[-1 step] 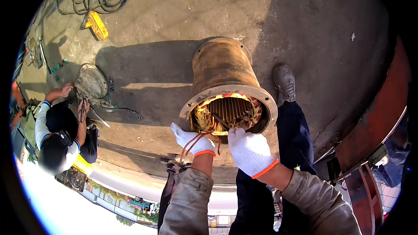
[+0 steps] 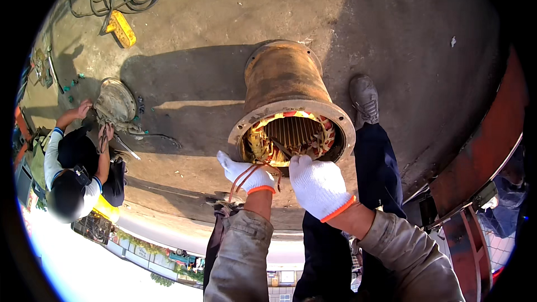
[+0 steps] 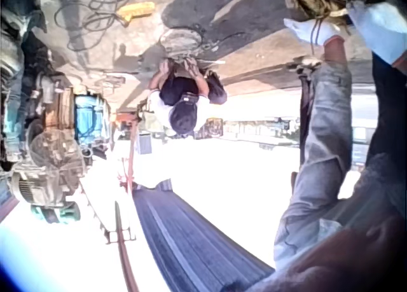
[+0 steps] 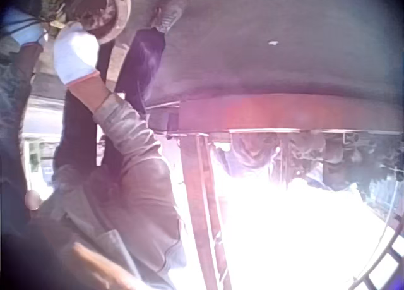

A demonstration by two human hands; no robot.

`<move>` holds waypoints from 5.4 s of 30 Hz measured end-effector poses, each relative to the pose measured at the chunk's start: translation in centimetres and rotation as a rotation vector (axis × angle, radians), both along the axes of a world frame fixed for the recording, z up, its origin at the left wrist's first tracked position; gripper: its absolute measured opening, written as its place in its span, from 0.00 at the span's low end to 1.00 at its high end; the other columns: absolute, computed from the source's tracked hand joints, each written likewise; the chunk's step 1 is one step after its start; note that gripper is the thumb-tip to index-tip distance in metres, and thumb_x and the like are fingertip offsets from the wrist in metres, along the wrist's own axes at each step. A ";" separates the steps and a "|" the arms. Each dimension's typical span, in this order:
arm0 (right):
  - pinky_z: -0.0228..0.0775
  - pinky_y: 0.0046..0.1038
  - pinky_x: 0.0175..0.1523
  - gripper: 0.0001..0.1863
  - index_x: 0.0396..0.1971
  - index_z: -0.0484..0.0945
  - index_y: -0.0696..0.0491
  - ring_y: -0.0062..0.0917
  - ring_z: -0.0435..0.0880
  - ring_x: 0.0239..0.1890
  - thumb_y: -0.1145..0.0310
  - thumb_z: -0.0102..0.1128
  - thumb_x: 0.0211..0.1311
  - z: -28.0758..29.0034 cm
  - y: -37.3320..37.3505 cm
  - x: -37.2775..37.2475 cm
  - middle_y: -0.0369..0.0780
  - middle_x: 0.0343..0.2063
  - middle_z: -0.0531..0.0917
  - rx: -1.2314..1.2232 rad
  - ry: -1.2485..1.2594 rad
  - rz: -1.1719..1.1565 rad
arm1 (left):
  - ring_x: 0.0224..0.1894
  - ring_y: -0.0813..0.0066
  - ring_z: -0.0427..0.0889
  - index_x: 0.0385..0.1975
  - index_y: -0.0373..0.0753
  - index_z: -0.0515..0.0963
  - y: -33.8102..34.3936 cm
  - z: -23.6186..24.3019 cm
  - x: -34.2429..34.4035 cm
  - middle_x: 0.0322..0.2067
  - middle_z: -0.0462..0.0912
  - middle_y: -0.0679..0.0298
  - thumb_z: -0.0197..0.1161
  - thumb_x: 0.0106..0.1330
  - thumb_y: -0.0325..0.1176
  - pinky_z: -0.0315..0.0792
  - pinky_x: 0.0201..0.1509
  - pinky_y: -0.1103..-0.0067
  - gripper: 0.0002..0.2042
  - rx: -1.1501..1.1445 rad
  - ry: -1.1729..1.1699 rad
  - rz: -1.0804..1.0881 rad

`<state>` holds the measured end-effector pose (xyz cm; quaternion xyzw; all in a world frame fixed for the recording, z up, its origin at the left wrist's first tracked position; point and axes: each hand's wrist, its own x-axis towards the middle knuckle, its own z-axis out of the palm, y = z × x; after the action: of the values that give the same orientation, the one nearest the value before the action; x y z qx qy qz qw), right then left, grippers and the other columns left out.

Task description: The person uses a red-handled tool to pull and adjust copper windings inside the stator of a large cylindrical motor. The work is performed continuously with both hands inside the stator bore, while another person works nearby on a separate component.

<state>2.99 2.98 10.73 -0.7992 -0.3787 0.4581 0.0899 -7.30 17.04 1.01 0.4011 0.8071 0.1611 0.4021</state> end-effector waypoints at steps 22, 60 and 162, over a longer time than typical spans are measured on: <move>0.78 0.29 0.26 0.19 0.46 0.79 0.63 0.29 0.86 0.24 0.70 0.64 0.55 -2.2 0.4 0.2 0.42 0.29 0.80 0.005 -0.032 0.041 | 0.61 0.46 0.82 0.69 0.31 0.68 -0.3 -1.4 -1.4 0.65 0.74 0.39 0.46 0.79 0.26 0.79 0.64 0.64 0.21 0.026 0.108 -0.210; 0.83 0.43 0.33 0.10 0.32 0.86 0.61 0.44 0.89 0.27 0.71 0.63 0.53 -10.9 4.1 -1.9 0.52 0.25 0.85 -0.024 0.005 -0.257 | 0.75 0.52 0.63 0.77 0.36 0.55 -0.1 0.3 -3.9 0.76 0.59 0.51 0.46 0.77 0.59 0.61 0.77 0.59 0.37 -0.143 -0.235 -0.065; 0.75 0.27 0.25 0.26 0.54 0.76 0.65 0.26 0.83 0.26 0.70 0.64 0.54 -0.5 -1.4 -2.1 0.42 0.30 0.79 -0.020 -0.082 0.023 | 0.43 0.48 0.88 0.64 0.30 0.69 0.0 -7.5 -10.5 0.50 0.83 0.39 0.45 0.79 0.25 0.82 0.48 0.64 0.17 -0.015 0.074 -0.477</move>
<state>0.87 1.54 10.27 -0.8137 -0.3869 0.4295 0.0611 -17.80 16.99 -6.49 0.5832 0.7048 0.0406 0.4019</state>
